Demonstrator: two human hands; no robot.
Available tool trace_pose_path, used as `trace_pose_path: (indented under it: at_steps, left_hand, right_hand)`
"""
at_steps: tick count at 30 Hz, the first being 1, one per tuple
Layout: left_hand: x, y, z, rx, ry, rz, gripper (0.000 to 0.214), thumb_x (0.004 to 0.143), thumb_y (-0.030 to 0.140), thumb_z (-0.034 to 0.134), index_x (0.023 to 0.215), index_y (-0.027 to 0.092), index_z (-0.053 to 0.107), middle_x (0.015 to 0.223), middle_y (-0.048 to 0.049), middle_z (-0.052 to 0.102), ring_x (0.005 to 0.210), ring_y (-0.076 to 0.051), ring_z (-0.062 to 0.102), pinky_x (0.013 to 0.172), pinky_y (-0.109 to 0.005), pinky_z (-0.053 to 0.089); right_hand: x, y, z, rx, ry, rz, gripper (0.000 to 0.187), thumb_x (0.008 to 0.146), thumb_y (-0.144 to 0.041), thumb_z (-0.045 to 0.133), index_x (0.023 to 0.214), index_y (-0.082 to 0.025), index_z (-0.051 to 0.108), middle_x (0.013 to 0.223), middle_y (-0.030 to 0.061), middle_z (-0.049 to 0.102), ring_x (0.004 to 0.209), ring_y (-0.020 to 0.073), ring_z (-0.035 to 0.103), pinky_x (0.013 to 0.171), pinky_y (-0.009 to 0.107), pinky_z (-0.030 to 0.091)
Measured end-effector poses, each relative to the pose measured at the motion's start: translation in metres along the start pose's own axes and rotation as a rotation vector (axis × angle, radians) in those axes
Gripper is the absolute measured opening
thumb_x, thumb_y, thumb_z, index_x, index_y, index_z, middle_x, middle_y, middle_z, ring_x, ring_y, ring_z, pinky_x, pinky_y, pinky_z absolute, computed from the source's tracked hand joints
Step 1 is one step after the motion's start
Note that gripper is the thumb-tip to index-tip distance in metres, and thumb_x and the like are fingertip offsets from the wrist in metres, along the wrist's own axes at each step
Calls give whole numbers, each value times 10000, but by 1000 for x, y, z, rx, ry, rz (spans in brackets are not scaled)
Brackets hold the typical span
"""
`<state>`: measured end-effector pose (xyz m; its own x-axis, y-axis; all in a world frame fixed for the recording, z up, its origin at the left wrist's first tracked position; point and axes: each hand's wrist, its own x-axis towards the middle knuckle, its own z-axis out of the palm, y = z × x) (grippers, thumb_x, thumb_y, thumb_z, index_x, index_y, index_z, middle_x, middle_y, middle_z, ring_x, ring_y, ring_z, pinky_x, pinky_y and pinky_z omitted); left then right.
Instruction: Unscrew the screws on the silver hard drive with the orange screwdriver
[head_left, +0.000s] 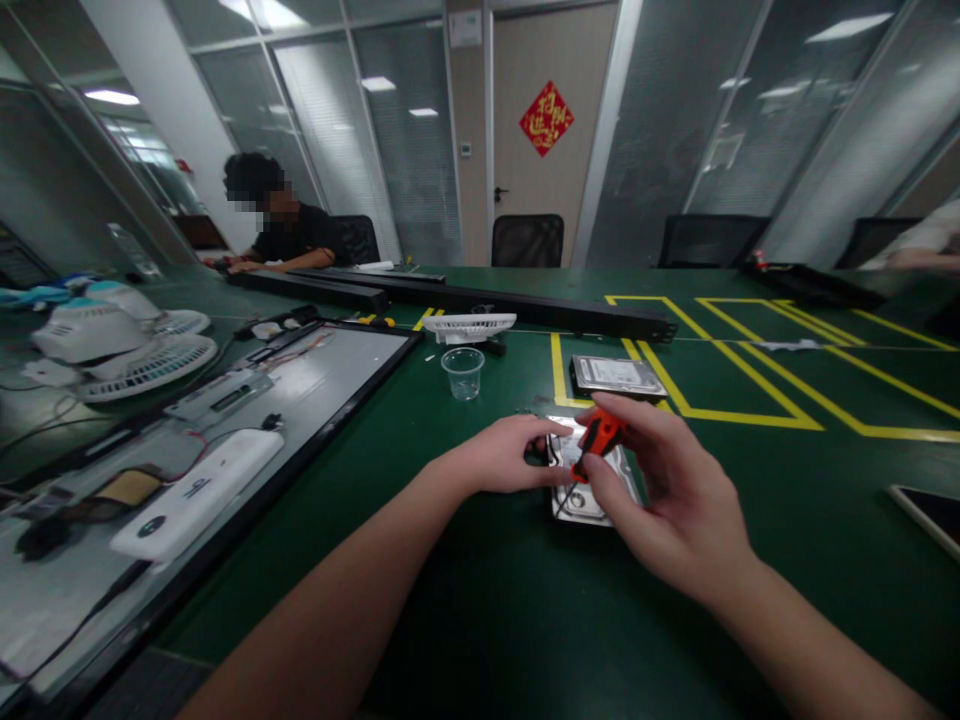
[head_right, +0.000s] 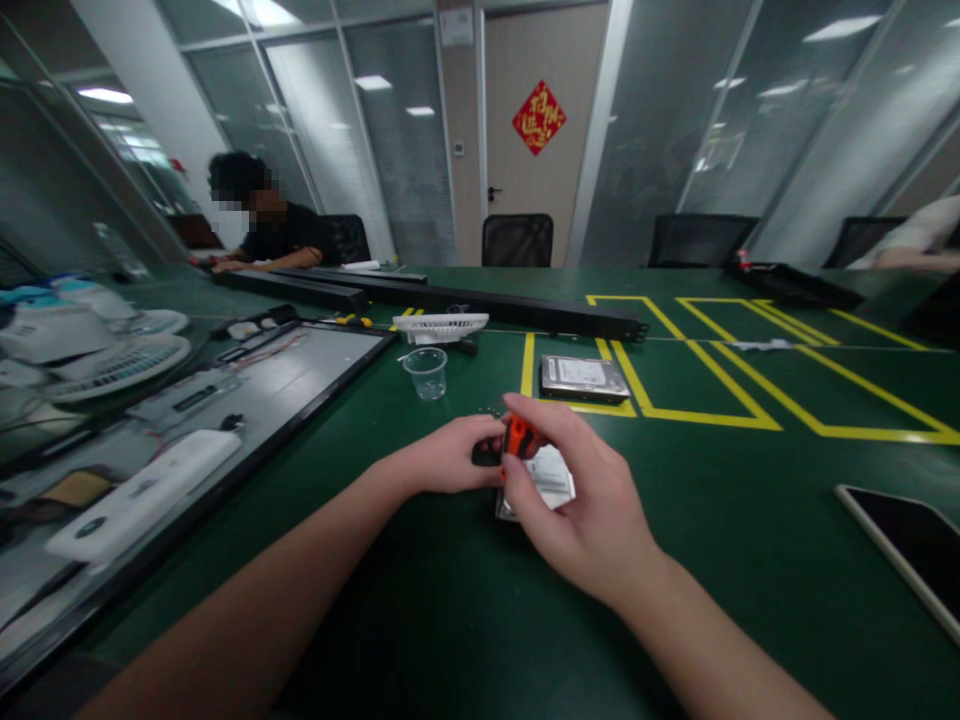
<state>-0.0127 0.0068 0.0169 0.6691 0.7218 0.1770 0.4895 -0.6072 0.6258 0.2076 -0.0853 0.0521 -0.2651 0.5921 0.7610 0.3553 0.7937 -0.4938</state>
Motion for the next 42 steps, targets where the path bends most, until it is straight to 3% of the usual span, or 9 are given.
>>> trace_pose_path:
  at_steps: [8,21,29,37,42]
  left_hand:
    - [-3,5,-3,-30,-19,0,476,950,559,850,1279,219,801,1295,-130,787,1105,-311,751,1019,-453,593]
    - [-1,2,-1,-31,-12,13,487,946,573,860,1283,226,800,1272,-123,779,1120,-313,734,1037,-452,576]
    - [-2,3,-3,-31,-30,-9,472,945,556,864,1261,212,796,1311,-132,773,1103,-304,740,1016,-439,587]
    - [-2,4,-2,-20,-10,-7,487,949,557,862,1295,221,797,1339,-139,773,1203,-335,723,1080,-470,566]
    - [-2,7,-4,-18,-26,-13,454,949,548,864,1240,204,806,1278,-135,776,1092,-313,731,1008,-446,576]
  right_hand:
    - [2,4,-1,-36,24,-38,643,1002,-149,817,1570,-378,619,1328,69,702,1204,271,709,1011,449,613]
    - [-2,4,-1,-5,-3,33,664,1035,-165,762,1629,-377,556,1423,72,727,1243,268,750,1071,466,614]
    - [3,3,0,-50,15,-25,627,1024,-134,772,1580,-371,604,1278,69,723,1142,264,725,970,452,624]
    - [-2,2,-1,-36,-4,29,658,1023,-170,756,1626,-356,569,1388,85,776,1221,289,790,1018,461,658]
    - [-2,7,1,-44,30,27,635,1002,-198,823,1576,-359,604,1429,88,768,1249,299,796,1068,504,667]
